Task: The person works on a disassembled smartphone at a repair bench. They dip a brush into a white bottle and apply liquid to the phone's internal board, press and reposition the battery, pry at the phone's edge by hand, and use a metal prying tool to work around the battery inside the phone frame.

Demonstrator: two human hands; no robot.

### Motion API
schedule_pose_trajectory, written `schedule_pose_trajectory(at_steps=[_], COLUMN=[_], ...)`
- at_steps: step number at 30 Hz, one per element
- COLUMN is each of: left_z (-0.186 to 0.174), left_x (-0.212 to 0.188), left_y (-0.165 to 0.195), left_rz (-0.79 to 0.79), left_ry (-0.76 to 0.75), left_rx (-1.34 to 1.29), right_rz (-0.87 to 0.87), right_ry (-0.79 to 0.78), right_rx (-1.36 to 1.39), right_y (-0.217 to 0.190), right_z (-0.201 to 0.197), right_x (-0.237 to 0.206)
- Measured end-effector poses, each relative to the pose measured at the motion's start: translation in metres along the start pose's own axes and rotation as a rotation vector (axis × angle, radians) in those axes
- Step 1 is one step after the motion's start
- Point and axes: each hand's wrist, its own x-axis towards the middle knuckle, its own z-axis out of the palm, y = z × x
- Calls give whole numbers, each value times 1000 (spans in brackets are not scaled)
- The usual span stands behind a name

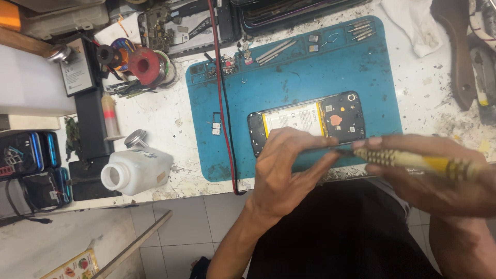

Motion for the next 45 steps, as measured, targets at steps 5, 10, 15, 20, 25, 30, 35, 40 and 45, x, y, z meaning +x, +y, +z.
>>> schedule_pose_trajectory(at_steps=[5,10,15,20,25,30,35,40,45], left_z=[0,-2,-2,-9,-6,5,8,9,8], left_x=[6,10,7,7,11,13,13,10,10], left_y=[-8,-18,-27,-32,-22,-16,-18,-21,-21], left_rz=[-49,-73,-53,-79,-22,31,31,36,39], left_ry=[-130,-293,-301,-266,-320,-375,-367,-350,-351], left_rx=[315,531,546,521,552,571,589,573,568], right_rz=[-16,153,102,36,65,-2,87,-95,-108], right_ry=[395,420,472,515,464,508,418,397,362], right_rx=[-26,-152,-109,-25,-72,-110,-72,-199,-264], right_y=[25,26,21,22,18,19,24,29,29], right_z=[-7,-15,-7,-6,-6,-5,-5,-3,-5], right_x=[16,27,33,37,43,53,51,48,51])
